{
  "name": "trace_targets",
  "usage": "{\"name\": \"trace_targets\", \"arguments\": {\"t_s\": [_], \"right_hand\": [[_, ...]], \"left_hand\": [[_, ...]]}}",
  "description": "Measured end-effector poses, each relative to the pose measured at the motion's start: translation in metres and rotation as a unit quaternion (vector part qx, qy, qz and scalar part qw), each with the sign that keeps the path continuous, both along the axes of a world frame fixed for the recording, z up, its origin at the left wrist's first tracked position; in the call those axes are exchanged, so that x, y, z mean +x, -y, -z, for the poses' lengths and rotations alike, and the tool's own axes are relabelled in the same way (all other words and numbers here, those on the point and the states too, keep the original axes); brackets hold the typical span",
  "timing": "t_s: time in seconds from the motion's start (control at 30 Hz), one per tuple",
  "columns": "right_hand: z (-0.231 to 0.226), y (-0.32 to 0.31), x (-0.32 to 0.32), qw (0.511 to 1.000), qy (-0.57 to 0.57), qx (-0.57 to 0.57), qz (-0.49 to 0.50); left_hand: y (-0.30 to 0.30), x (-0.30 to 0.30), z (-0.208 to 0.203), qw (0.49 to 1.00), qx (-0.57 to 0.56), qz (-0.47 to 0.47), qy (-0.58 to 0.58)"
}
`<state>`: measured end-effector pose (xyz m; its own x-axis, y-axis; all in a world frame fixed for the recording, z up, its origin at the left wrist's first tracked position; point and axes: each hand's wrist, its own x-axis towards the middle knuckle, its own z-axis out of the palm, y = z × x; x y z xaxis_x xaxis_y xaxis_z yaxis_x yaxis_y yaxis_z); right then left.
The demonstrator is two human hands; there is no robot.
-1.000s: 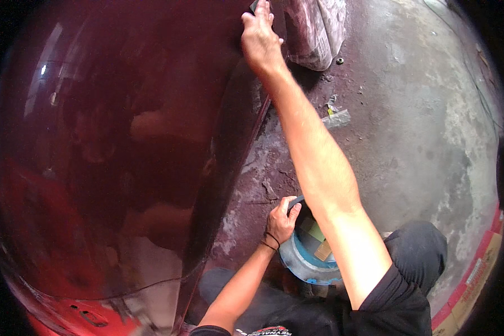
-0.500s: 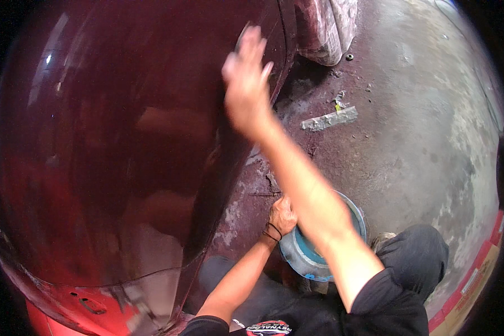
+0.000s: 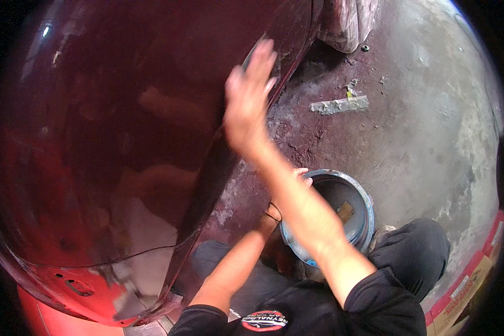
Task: The person sands the maroon car hood with a sanding block, repeatedly dipping it into a bucket of water. The person uses both hands to sand the surface and occasionally wipes the hood with a cloth.
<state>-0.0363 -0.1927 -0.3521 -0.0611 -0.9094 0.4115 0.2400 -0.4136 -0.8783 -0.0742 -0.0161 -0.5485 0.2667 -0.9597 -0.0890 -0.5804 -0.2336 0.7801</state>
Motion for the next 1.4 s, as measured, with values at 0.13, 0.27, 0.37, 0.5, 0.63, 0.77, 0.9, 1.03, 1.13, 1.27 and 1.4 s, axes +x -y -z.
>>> {"name": "trace_targets", "arguments": {"t_s": [0.13, 0.27, 0.37, 0.5, 0.63, 0.77, 0.9, 1.03, 1.13, 1.27, 1.4], "right_hand": [[0.026, -0.195, 0.002, 0.968, -0.023, 0.109, -0.226], [0.027, -0.07, -0.015, 0.981, -0.01, 0.139, -0.134], [0.039, 0.054, -0.024, 0.983, 0.051, 0.149, -0.09], [0.055, -0.051, -0.002, 0.986, 0.027, 0.114, -0.116], [0.051, -0.163, -0.002, 0.951, 0.011, 0.2, -0.235], [0.057, -0.018, 0.004, 0.973, 0.08, 0.167, -0.135], [0.095, 0.084, -0.022, 0.981, 0.068, 0.153, -0.099], [0.107, -0.059, 0.007, 0.981, 0.056, 0.119, -0.14], [0.085, -0.098, 0.009, 0.966, 0.05, 0.166, -0.194], [0.064, 0.083, -0.021, 0.985, 0.049, 0.129, -0.102], [0.096, 0.124, -0.029, 0.992, 0.042, 0.101, -0.059]], "left_hand": [[0.003, -0.006, -0.031, 0.986, 0.055, -0.025, -0.153], [0.0, -0.012, -0.019, 0.982, 0.079, -0.061, -0.159], [-0.018, 0.019, 0.02, 0.992, -0.041, 0.082, -0.09], [-0.002, -0.006, -0.018, 0.995, 0.09, -0.014, -0.026], [0.003, -0.008, -0.034, 0.991, 0.081, 0.003, -0.102], [-0.009, 0.014, 0.005, 0.999, 0.022, -0.005, -0.048], [0.0, 0.006, -0.001, 0.996, 0.045, 0.049, -0.053], [0.001, -0.009, -0.014, 0.99, 0.095, -0.012, -0.107], [-0.001, -0.002, -0.029, 0.992, 0.084, -0.023, -0.086], [-0.002, 0.012, -0.018, 0.999, 0.017, 0.03, -0.03], [0.008, -0.002, -0.014, 0.996, 0.035, 0.069, -0.048]]}}
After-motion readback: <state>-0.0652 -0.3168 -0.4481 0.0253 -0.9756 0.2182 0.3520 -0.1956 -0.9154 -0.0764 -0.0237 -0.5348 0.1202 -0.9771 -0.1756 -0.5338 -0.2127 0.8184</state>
